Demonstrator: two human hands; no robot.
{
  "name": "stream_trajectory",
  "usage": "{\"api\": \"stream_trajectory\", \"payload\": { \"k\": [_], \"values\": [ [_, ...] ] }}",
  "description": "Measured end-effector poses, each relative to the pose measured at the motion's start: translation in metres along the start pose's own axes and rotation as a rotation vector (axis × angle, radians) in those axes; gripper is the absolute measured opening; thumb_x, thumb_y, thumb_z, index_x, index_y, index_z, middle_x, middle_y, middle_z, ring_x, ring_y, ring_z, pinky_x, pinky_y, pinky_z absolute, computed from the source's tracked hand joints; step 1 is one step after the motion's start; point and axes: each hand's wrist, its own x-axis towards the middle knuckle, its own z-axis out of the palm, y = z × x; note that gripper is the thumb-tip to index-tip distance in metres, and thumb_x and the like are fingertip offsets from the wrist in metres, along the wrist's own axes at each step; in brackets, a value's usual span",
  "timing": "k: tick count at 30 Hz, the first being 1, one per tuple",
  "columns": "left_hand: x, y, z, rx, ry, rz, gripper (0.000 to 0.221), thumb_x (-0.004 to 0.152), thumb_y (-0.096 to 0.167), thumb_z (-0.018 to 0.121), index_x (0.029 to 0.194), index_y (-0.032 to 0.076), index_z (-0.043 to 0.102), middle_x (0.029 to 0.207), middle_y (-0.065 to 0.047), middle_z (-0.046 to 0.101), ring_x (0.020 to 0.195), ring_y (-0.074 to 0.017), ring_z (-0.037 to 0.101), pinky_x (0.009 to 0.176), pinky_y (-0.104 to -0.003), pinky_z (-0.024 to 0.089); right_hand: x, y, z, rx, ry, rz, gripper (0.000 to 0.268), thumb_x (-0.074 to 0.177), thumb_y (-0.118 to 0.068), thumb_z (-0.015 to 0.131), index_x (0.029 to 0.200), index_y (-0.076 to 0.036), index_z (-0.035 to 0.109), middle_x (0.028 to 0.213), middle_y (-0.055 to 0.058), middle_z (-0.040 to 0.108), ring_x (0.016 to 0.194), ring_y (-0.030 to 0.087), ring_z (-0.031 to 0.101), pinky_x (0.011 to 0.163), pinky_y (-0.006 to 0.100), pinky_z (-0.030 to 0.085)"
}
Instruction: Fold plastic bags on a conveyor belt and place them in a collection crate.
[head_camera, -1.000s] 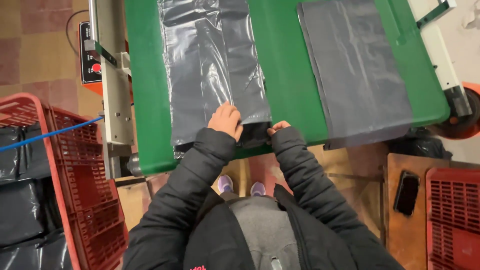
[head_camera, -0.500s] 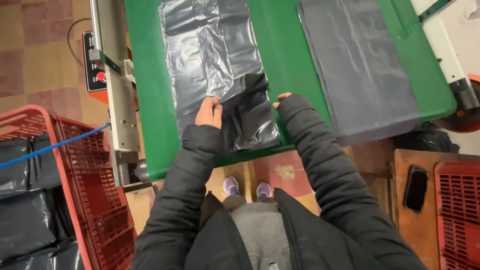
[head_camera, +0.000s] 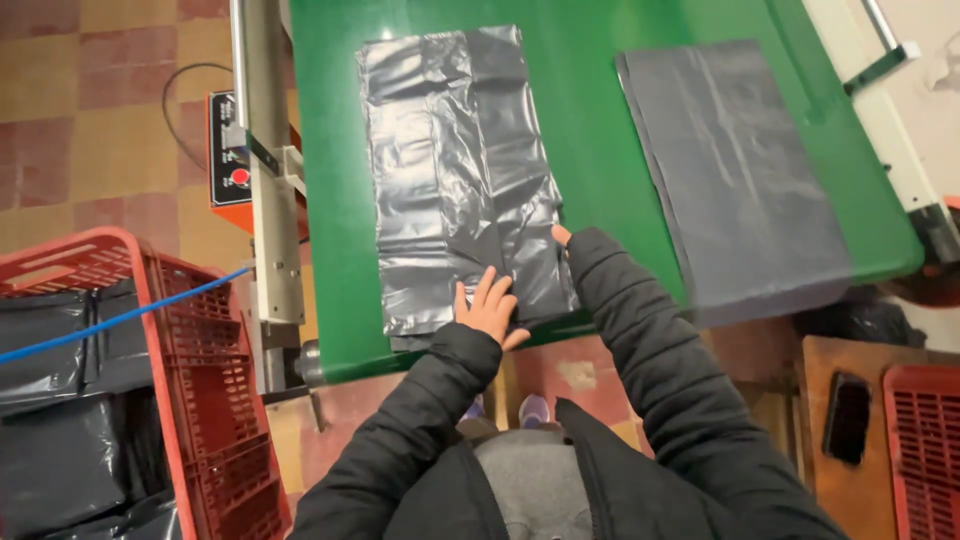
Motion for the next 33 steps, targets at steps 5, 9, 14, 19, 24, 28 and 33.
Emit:
{"api": "stream_trajectory", "payload": {
  "k": [5, 9, 14, 19, 24, 28, 33],
  "values": [
    [-0.013, -0.002, 0.017, 0.013, -0.018, 0.021, 0.065, 0.072, 0.043, 0.084, 0.122, 0.011, 0.059, 0.15, -0.008, 0.047, 0.15, -0.0324, 0.032, 0.11, -0.074, 0.025, -0.066, -0.069, -0.017, -0.447, -0.024, -0.32, 0.051, 0.091, -0.048, 0.072, 0.106, 0.0, 0.075, 0.103, 0.021, 0.073, 0.099, 0.033, 0.069, 0.088, 0.044, 0.051],
    [-0.03, 0.002, -0.022, 0.045, 0.041, 0.017, 0.078, 0.072, 0.04, 0.084, 0.137, 0.01, 0.054, 0.151, -0.011, 0.048, 0.145, -0.0339, 0.038, 0.109, -0.063, 0.034, -0.082, -0.069, -0.018, -0.813, 0.043, -0.386, 0.051, 0.087, -0.038, 0.078, 0.116, 0.003, 0.069, 0.11, 0.029, 0.069, 0.102, 0.043, 0.065, 0.086, 0.048, 0.05],
    [-0.072, -0.035, -0.046, 0.206, 0.138, -0.266, 0.061, 0.077, 0.046, 0.08, 0.124, 0.012, 0.06, 0.133, -0.008, 0.058, 0.13, -0.0335, 0.048, 0.098, -0.054, 0.042, -0.103, -0.042, -0.035, -0.437, 0.079, -0.409, 0.044, 0.084, -0.022, 0.082, 0.118, -0.01, 0.057, 0.137, 0.019, 0.067, 0.082, 0.025, 0.071, 0.079, 0.036, 0.055],
    [-0.074, -0.019, -0.093, 0.303, 0.173, -0.234, 0.045, 0.08, 0.046, 0.073, 0.114, 0.016, 0.065, 0.115, 0.002, 0.064, 0.116, -0.0251, 0.058, 0.092, -0.044, 0.046, -0.133, -0.039, -0.054, 0.299, -0.302, -0.405, 0.09, 0.082, -0.006, 0.07, 0.158, -0.02, 0.024, 0.099, 0.009, 0.076, 0.075, 0.007, 0.063, 0.068, 0.025, 0.05],
    [-0.082, -0.038, -0.072, 0.4, 0.16, -0.05, 0.031, 0.073, 0.024, 0.072, 0.104, 0.019, 0.069, 0.095, 0.005, 0.061, 0.094, -0.0188, 0.061, 0.073, -0.036, 0.044, -0.142, -0.038, -0.072, 0.145, -0.346, -0.236, 0.076, 0.083, 0.001, 0.066, 0.154, -0.013, 0.045, 0.08, 0.001, 0.067, 0.07, 0.005, 0.052, 0.066, 0.023, 0.045],
    [-0.046, -0.026, -0.125, 0.177, 0.105, 0.029, 0.022, 0.073, 0.019, 0.074, 0.094, 0.018, 0.065, 0.09, 0.003, 0.059, 0.091, -0.0215, 0.061, 0.069, -0.038, 0.045, -0.133, -0.023, -0.097, 0.434, -0.573, -0.091, 0.051, 0.088, 0.002, 0.061, 0.138, -0.002, 0.057, 0.089, -0.003, 0.062, 0.078, 0.007, 0.055, 0.071, 0.023, 0.045],
    [0.038, -0.032, -0.216, -0.361, -0.202, 0.057, 0.028, 0.069, 0.006, 0.078, 0.093, 0.012, 0.064, 0.091, -0.008, 0.06, 0.088, -0.0315, 0.062, 0.07, -0.042, 0.052, -0.119, -0.046, -0.145, 0.09, -0.714, -0.044, 0.047, 0.082, -0.007, 0.055, 0.128, -0.009, 0.066, 0.081, -0.002, 0.061, 0.067, 0.009, 0.05, 0.061, 0.026, 0.04]
  ]
}}
